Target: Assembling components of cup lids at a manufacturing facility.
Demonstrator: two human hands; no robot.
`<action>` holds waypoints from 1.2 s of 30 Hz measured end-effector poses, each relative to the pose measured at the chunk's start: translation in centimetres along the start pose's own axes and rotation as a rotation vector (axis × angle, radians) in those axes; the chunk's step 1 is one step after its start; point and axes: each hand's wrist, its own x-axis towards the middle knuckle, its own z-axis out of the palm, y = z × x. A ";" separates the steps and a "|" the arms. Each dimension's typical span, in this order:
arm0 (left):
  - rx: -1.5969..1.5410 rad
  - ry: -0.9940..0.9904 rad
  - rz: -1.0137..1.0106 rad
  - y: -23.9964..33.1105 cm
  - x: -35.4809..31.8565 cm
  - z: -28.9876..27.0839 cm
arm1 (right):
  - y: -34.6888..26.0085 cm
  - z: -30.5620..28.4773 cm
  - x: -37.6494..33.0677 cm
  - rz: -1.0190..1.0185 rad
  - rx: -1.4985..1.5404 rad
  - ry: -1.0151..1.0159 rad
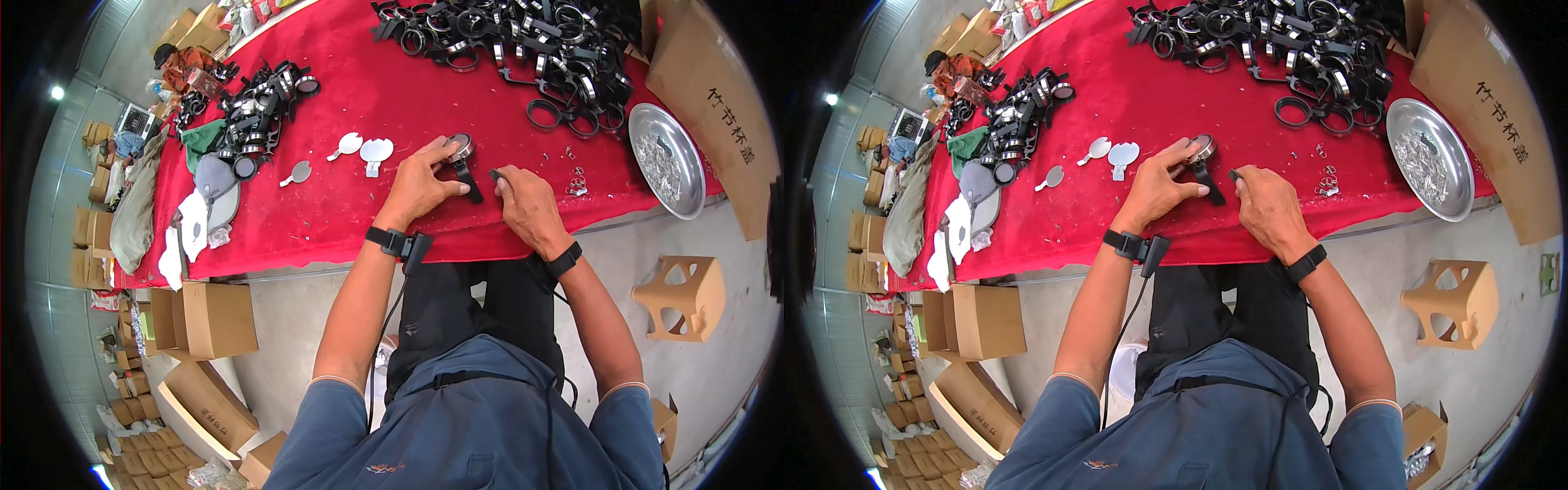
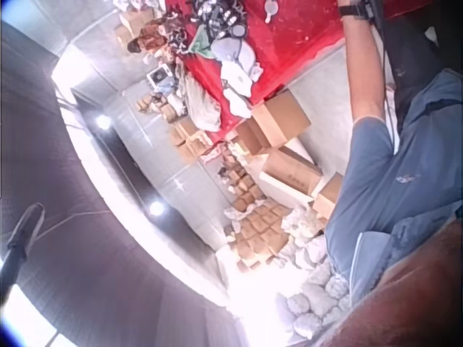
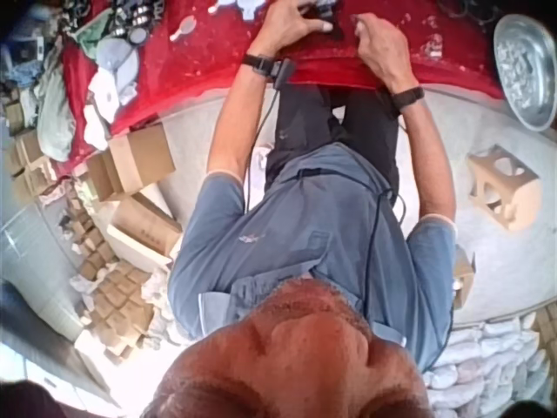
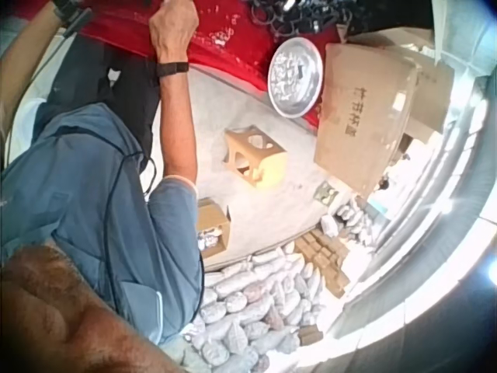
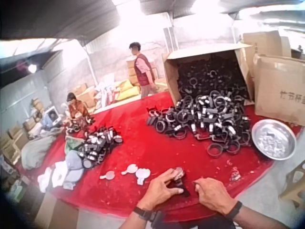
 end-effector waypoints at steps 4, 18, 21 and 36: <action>-0.052 -0.002 -0.001 0.3 -0.2 0.1 | 0.3 0.6 0.1 0.086 0.007 0.039; 0.067 0.165 -0.063 1.6 0.6 1.0 | 0.1 2.6 5.7 0.476 0.267 -0.074; 0.114 0.193 -0.034 1.6 1.0 1.6 | 1.3 4.1 6.3 0.599 0.436 -0.093; 0.181 0.206 -0.012 1.9 1.0 1.6 | 0.9 5.4 6.1 0.696 0.493 -0.063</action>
